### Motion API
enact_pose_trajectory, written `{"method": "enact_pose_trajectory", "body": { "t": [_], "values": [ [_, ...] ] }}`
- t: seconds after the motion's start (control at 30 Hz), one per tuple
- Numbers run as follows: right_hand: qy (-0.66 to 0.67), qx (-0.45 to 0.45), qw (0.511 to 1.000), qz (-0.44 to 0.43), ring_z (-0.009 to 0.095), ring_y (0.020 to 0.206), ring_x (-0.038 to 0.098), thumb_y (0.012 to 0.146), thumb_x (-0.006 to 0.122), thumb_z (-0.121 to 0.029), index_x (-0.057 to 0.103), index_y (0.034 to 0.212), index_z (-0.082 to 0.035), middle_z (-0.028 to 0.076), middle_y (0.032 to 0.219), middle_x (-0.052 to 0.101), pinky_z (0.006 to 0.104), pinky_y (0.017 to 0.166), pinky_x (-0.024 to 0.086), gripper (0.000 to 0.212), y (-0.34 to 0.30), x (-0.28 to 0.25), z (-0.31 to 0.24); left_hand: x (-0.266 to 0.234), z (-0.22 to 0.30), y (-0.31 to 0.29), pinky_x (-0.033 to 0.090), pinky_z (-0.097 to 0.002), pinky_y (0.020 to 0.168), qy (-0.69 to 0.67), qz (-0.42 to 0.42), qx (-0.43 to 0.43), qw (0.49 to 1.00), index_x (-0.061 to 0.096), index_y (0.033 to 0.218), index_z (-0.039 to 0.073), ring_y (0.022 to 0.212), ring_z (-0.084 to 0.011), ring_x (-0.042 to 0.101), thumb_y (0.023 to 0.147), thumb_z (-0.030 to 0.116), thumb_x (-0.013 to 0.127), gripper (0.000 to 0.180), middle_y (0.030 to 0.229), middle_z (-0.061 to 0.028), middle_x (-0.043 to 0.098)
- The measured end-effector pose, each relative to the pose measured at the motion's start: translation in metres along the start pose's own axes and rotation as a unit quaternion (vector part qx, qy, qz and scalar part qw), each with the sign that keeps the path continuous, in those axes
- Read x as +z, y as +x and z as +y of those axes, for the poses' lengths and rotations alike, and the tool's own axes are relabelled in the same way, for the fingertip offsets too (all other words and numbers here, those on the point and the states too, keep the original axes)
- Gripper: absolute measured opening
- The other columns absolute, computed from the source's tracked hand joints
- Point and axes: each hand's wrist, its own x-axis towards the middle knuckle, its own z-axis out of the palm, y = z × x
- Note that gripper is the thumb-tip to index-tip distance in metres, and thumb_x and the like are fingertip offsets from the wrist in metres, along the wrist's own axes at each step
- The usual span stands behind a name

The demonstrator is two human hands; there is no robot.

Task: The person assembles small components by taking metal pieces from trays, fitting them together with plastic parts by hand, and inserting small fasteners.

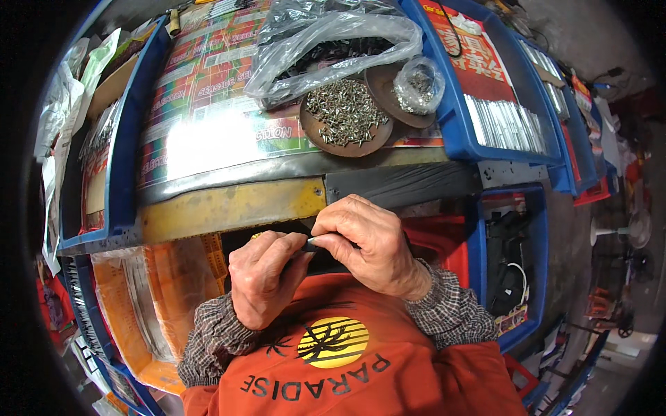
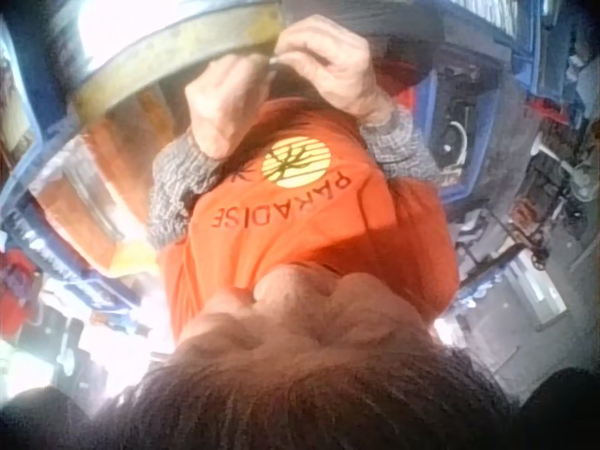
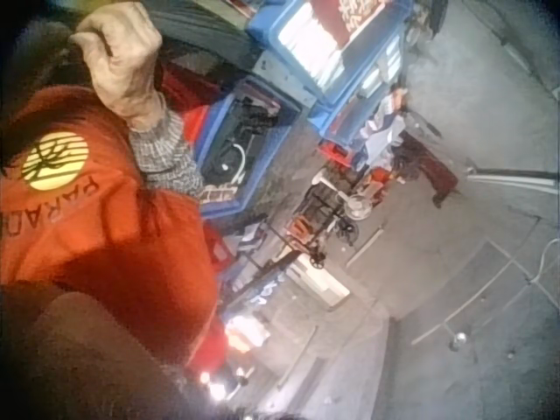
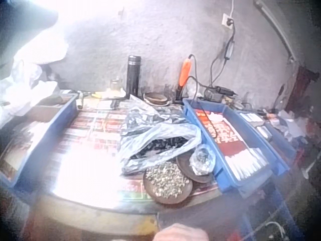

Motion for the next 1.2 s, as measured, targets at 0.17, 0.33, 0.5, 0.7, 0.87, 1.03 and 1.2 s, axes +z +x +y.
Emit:
{"method": "enact_pose_trajectory", "body": {
  "t": [0.17,0.33,0.5,0.7,0.87,1.03,1.2],
  "values": [
    [-0.051,-0.059,0.997,0.000,0.028,0.075,0.062,0.070,0.073,0.003,0.061,0.089,0.001,0.012,0.086,0.061,0.0365,0.063,0.050,0.023,-0.002,0.003,-0.001,0.000,-0.001,0.000,0.048,-0.0337,0.051,0.019,0.006,0.024,1.000,0.061,0.091,0.002,0.059,-0.0232,0.059,0.069,0.003,0.074,0.026,0.071,-0.0069,0.057],
    [-0.151,-0.129,0.980,0.001,0.030,0.079,0.062,0.069,0.070,0.003,0.061,0.093,0.005,0.015,0.089,0.060,0.0369,0.068,0.054,0.025,-0.007,0.008,-0.002,0.000,-0.001,-0.003,0.049,-0.0341,0.054,0.028,-0.006,0.014,0.999,0.062,0.092,0.002,0.063,-0.0246,0.061,0.067,0.000,0.072,0.027,0.075,-0.0085,0.060],
    [-0.230,-0.182,0.956,-0.017,0.030,0.083,0.064,0.072,0.069,-0.004,0.062,0.095,0.006,0.016,0.095,0.060,0.0376,0.070,0.056,0.026,-0.012,0.008,-0.005,-0.001,-0.001,-0.004,0.050,-0.0333,0.056,0.031,-0.004,0.008,0.999,0.063,0.091,0.002,0.065,-0.0253,0.063,0.066,-0.004,0.071,0.027,0.077,-0.0095,0.063],
    [-0.184,-0.154,0.971,0.012,0.030,0.082,0.065,0.069,0.075,-0.006,0.065,0.093,0.001,0.013,0.092,0.063,0.0378,0.070,0.056,0.028,-0.004,-0.007,-0.001,-0.002,0.000,0.003,0.048,-0.0335,0.054,0.043,0.009,0.030,0.999,0.063,0.091,0.002,0.062,-0.0247,0.062,0.065,-0.003,0.072,0.028,0.075,-0.0092,0.062],
    [-0.287,-0.075,0.948,0.115,0.030,0.084,0.061,0.069,0.074,0.000,0.066,0.091,-0.002,0.010,0.088,0.064,0.0391,0.076,0.049,0.023,0.021,-0.029,0.023,0.000,-0.004,0.007,0.047,-0.0341,0.053,0.045,0.009,0.031,0.998,0.063,0.091,0.002,0.062,-0.0254,0.061,0.065,-0.004,0.073,0.029,0.075,-0.0094,0.061],
    [-0.340,-0.013,0.935,0.099,0.030,0.095,0.056,0.068,0.076,-0.006,0.067,0.098,-0.002,0.011,0.096,0.061,0.0411,0.082,0.046,0.031,0.030,-0.028,0.031,-0.002,-0.007,0.004,0.047,-0.0349,0.054,0.044,0.006,0.006,0.999,0.062,0.092,0.002,0.062,-0.0263,0.061,0.066,-0.005,0.072,0.030,0.074,-0.0096,0.060],
    [-0.365,0.010,0.927,0.083,0.032,0.099,0.054,0.068,0.077,-0.010,0.067,0.101,-0.001,0.011,0.099,0.059,0.0419,0.083,0.046,0.035,0.028,-0.025,0.036,-0.002,-0.010,0.005,0.047,-0.0348,0.054,0.035,0.006,0.003,0.999,0.062,0.092,0.002,0.062,-0.0261,0.060,0.065,-0.005,0.073,0.030,0.073,-0.0095,0.059]
  ]
}}
